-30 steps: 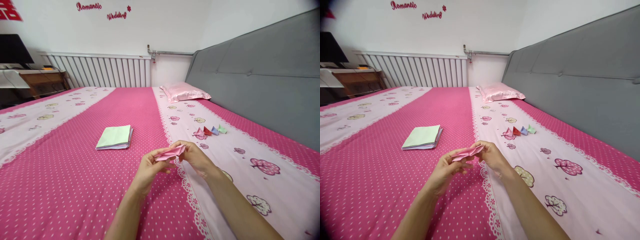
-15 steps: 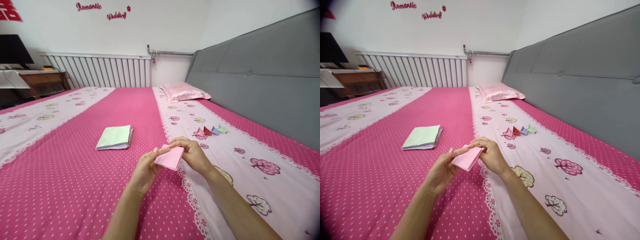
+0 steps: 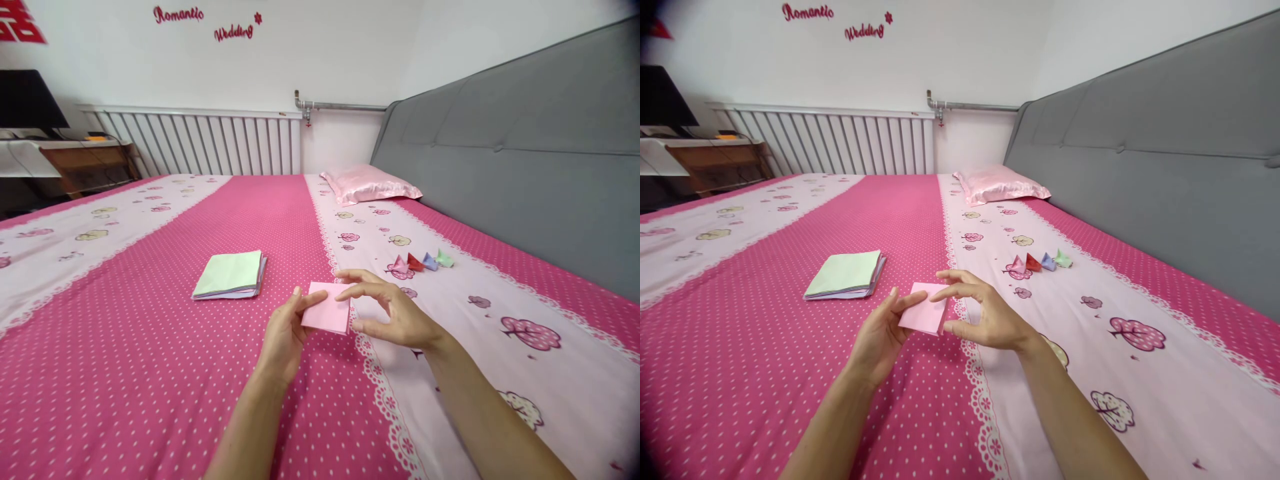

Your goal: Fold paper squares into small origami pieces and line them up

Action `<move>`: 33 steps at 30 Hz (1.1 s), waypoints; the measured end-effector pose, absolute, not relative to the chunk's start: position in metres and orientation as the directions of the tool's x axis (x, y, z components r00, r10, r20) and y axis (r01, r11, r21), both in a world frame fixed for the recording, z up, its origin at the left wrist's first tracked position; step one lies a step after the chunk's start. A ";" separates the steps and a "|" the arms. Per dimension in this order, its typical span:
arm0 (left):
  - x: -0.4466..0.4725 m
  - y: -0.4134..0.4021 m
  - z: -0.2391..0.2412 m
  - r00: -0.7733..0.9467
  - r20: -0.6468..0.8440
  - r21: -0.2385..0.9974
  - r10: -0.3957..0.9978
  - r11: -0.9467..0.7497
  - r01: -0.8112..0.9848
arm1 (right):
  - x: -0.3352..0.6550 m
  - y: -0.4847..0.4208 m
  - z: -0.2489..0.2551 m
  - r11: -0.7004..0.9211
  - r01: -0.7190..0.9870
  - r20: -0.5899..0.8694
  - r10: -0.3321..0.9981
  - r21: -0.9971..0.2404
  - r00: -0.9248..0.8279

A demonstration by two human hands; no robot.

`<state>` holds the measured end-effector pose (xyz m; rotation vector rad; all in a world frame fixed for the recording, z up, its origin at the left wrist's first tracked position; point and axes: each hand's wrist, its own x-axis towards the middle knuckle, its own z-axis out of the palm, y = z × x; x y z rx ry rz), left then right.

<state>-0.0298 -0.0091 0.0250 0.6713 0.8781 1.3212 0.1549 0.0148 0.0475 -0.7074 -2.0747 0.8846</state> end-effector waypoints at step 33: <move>-0.024 -0.016 0.028 0.202 0.021 0.927 0.979 0.057 -0.372 | 0.138 0.019 0.033 0.443 0.219 0.342 0.860 -0.869 -0.379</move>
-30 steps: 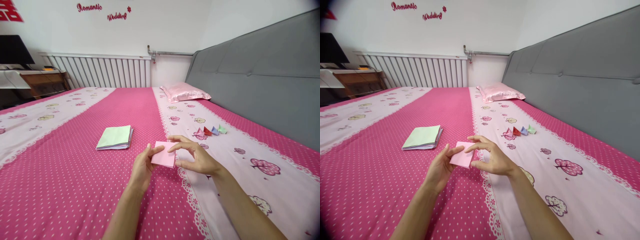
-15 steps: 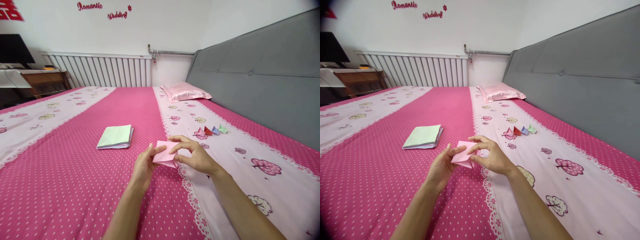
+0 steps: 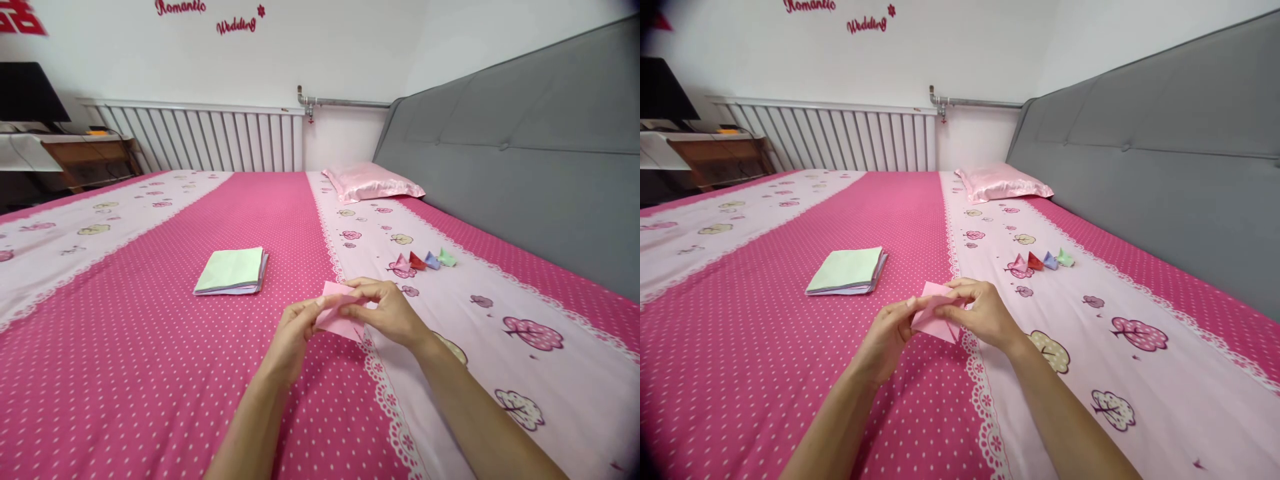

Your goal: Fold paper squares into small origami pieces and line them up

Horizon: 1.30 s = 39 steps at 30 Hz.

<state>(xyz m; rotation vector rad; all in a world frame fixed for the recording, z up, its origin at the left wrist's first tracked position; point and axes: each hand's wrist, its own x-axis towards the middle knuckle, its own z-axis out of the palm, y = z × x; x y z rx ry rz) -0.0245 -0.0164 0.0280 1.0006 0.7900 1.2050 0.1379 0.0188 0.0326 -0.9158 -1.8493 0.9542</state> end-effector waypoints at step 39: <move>-0.024 -0.007 0.018 0.150 0.051 0.895 0.987 0.022 -0.445 | 0.143 0.015 0.040 0.371 0.049 0.345 0.898 -0.927 -0.274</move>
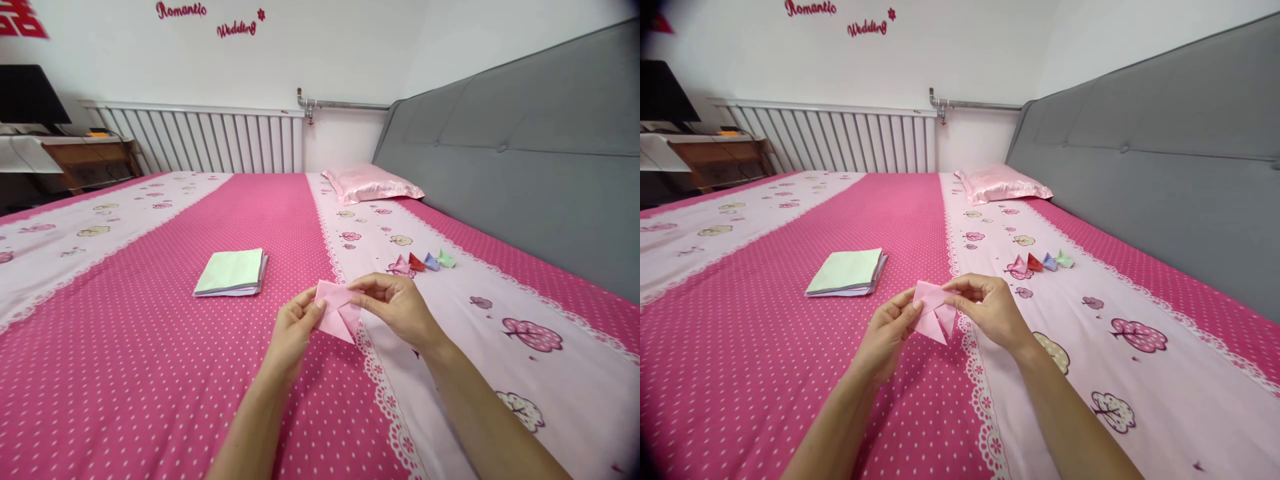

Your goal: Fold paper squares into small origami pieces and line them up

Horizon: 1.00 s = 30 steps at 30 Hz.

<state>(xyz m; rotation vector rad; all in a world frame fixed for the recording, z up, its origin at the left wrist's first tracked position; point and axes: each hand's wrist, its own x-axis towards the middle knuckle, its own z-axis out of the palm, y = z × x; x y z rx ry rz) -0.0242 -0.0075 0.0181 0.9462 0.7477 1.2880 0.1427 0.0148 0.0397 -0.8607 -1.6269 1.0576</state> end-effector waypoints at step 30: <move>-0.024 -0.005 0.015 0.111 0.060 0.917 0.992 -0.011 -0.399 | 0.144 0.014 0.044 0.313 0.166 0.272 0.934 -0.935 -0.229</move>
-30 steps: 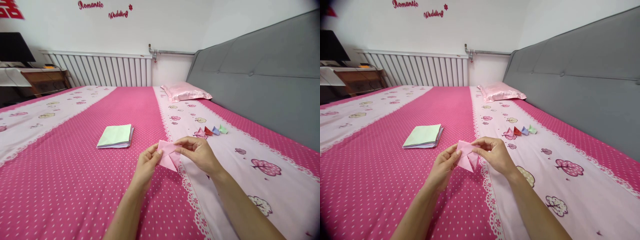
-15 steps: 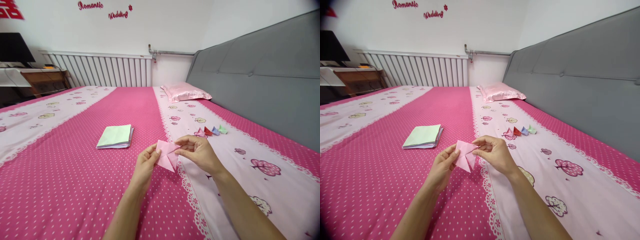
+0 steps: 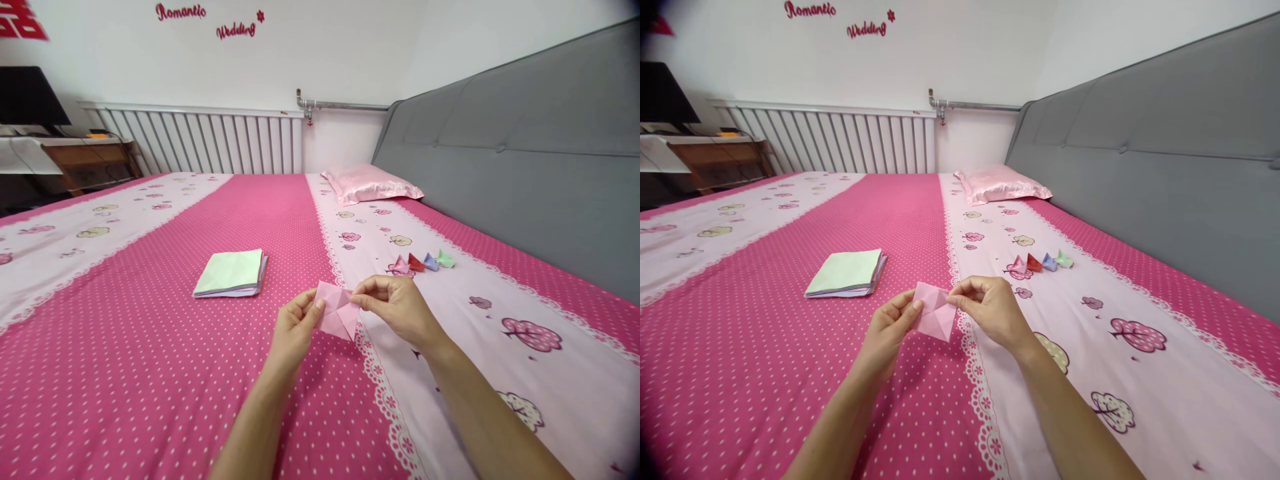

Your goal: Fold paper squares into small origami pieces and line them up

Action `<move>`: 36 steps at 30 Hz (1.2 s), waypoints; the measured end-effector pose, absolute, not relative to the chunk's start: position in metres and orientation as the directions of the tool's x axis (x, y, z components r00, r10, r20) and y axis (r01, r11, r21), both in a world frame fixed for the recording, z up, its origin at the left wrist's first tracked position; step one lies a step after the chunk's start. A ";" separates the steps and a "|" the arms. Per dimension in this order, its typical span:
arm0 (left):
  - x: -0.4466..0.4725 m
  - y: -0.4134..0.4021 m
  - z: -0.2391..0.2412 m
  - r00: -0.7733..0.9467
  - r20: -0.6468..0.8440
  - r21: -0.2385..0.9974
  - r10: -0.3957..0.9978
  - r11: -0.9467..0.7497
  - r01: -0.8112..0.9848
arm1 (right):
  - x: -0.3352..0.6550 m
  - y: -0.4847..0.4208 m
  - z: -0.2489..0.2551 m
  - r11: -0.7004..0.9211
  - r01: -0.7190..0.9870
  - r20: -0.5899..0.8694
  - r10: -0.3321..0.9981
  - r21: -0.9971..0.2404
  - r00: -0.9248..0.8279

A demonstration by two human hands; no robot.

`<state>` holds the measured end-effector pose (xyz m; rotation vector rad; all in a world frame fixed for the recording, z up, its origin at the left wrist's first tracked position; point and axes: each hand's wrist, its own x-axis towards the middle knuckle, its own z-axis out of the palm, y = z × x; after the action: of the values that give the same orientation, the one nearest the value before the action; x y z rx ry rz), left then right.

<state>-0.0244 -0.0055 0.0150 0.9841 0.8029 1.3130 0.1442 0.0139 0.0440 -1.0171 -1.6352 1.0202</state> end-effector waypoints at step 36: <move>-0.025 -0.008 0.013 0.020 -0.083 0.954 0.996 0.086 -0.288 | 0.140 0.009 0.046 0.196 0.125 0.140 0.922 -0.973 -0.361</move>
<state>-0.0248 -0.0083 0.0132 0.9353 1.0254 1.2657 0.1396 0.0092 0.0463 -1.0015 -1.6679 1.2496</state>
